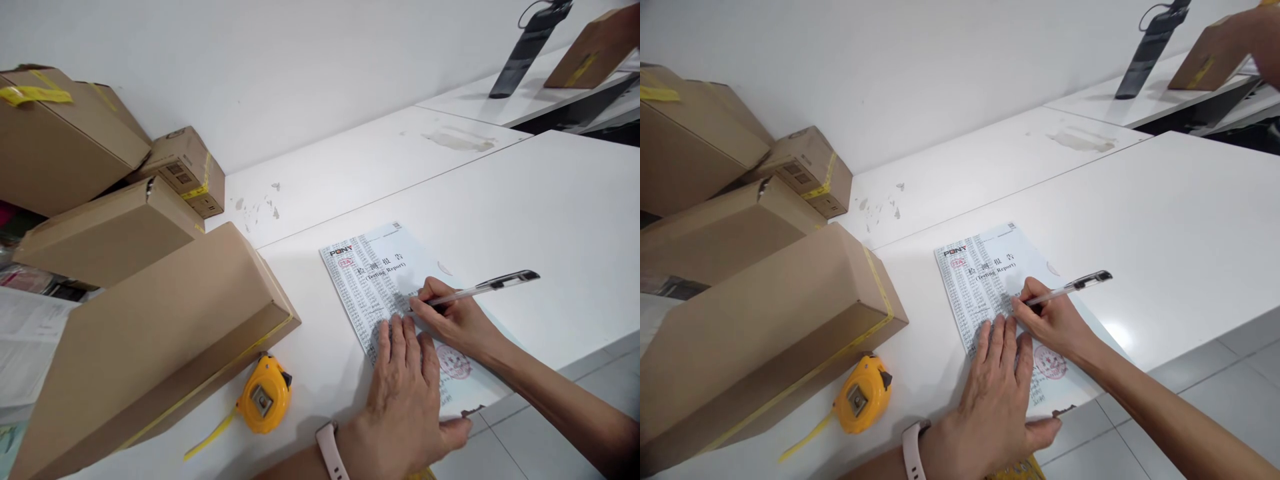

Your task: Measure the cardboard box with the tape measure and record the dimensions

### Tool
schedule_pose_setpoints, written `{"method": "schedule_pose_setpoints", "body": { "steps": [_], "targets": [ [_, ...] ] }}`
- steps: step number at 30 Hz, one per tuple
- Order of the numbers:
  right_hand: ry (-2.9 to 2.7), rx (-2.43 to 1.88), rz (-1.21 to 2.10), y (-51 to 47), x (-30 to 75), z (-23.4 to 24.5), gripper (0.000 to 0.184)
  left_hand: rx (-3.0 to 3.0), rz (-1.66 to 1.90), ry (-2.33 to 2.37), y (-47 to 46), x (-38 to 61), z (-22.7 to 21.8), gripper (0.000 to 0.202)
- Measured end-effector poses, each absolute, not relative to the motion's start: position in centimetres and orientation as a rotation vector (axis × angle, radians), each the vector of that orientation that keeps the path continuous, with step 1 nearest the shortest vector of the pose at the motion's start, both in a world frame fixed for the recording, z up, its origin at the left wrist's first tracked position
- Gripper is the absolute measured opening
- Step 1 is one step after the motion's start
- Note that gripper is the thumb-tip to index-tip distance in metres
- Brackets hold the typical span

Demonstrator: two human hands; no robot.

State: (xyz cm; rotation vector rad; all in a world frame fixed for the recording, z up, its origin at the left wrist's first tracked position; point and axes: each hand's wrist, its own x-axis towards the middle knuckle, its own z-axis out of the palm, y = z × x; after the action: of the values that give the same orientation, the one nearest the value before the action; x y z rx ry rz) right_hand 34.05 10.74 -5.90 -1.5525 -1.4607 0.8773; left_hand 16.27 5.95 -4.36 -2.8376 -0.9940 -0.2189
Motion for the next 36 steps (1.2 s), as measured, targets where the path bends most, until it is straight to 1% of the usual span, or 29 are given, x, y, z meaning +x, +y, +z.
{"method": "schedule_pose_setpoints", "body": {
  "steps": [10,21,28,36],
  "targets": [
    [-1.465,-1.552,0.82,10.77,34.2,-5.95,0.033,-2.856,-0.199,-0.992,5.85,16.35,-4.35,0.088],
    [-1.458,-1.565,0.844,10.63,34.34,-5.95,0.032,-2.857,-0.182,-0.992,5.97,16.2,-4.41,0.088],
    [-1.463,-1.558,0.808,10.82,34.21,-5.86,0.036,-2.861,-0.185,-0.999,6.06,16.32,-4.53,0.089],
    [-1.457,-1.565,0.802,10.82,34.14,-5.68,0.036,-2.843,-0.181,-0.985,5.8,16.19,-4.47,0.089]
  ]
}}
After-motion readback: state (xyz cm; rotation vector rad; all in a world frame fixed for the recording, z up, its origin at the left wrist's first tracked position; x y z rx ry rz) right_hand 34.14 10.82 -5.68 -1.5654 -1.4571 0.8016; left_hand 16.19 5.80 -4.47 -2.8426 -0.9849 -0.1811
